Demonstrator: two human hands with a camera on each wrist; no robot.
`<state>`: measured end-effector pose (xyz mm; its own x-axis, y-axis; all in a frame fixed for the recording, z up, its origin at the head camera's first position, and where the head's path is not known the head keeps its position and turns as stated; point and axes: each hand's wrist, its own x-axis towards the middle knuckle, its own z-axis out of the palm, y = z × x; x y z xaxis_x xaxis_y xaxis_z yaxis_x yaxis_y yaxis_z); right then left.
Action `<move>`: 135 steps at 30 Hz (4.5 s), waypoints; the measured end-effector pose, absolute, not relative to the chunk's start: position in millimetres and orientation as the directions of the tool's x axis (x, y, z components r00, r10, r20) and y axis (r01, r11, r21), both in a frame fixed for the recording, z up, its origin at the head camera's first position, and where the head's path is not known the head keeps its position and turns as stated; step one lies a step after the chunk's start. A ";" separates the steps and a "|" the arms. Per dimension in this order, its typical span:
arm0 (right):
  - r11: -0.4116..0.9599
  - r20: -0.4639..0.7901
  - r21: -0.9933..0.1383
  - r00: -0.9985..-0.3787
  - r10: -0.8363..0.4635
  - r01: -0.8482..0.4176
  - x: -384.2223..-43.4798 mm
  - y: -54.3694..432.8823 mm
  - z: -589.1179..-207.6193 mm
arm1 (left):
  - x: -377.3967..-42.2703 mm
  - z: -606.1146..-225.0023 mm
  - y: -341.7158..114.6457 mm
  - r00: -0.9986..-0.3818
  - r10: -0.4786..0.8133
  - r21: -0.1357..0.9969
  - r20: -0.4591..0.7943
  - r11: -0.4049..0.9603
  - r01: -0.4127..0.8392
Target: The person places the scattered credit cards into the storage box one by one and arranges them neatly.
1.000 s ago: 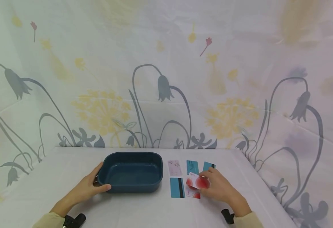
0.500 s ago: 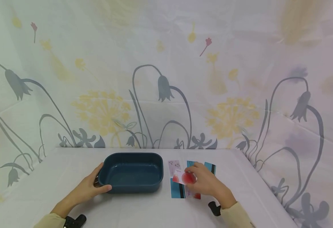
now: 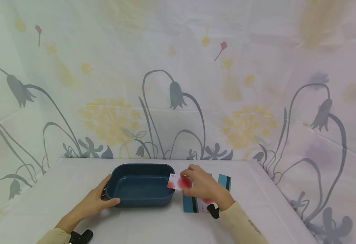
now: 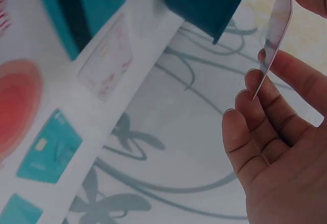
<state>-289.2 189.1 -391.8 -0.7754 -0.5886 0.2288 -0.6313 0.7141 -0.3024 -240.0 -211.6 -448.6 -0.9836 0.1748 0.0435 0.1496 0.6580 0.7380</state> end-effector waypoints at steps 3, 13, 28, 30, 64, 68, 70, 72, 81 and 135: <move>0.702 0.224 -0.313 -0.768 -0.600 -0.640 -294.2 178.9 -388.5 | -239.4 -448.1 -211.1 -0.984 0.171 0.737 0.045 0.660 0.148; 0.696 0.181 -0.316 -0.761 -0.623 -0.645 -305.1 149.8 -379.5 | -238.8 -446.9 -210.3 -0.983 0.178 0.741 0.048 0.653 0.155; 0.636 0.147 -0.315 -0.699 -0.700 -0.704 -321.6 104.9 -364.5 | -239.0 -447.1 -208.2 -0.987 0.153 0.730 0.051 0.669 0.141; 0.635 0.135 -0.317 -0.696 -0.705 -0.705 -324.6 98.2 -364.1 | -239.1 -447.2 -208.2 -0.987 0.150 0.727 0.052 0.672 0.140; 0.634 0.038 -0.206 -0.653 -0.756 -0.746 -357.1 26.8 -376.6 | -239.3 -448.4 -208.9 -0.988 0.151 0.739 0.043 0.660 0.134; 0.630 0.027 -0.198 -0.647 -0.762 -0.751 -359.5 22.6 -381.2 | -239.1 -447.9 -208.9 -0.987 0.154 0.734 0.051 0.664 0.142; 0.627 0.031 -0.192 -0.643 -0.765 -0.755 -360.6 21.0 -384.0 | -239.0 -447.8 -209.0 -0.987 0.154 0.729 0.053 0.670 0.144; 0.626 0.035 -0.183 -0.642 -0.766 -0.758 -361.7 19.4 -386.9 | -239.0 -447.7 -208.9 -0.987 0.152 0.727 0.053 0.672 0.143; 0.633 -0.004 -0.155 -0.641 -0.768 -0.758 -361.3 11.4 -394.2 | -239.4 -449.7 -209.5 -0.985 0.160 0.740 0.069 0.653 0.159; 0.654 -0.097 -0.103 -0.647 -0.756 -0.749 -359.8 -0.3 -407.0 | -242.4 -451.4 -209.2 -0.983 0.170 0.757 0.075 0.632 0.167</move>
<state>-359.8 -0.3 -407.0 -0.6468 -0.7564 -0.0974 -0.7495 0.6540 -0.1025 -242.4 -209.2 -451.4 -0.9827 0.1695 0.0750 0.1668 0.6323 0.7566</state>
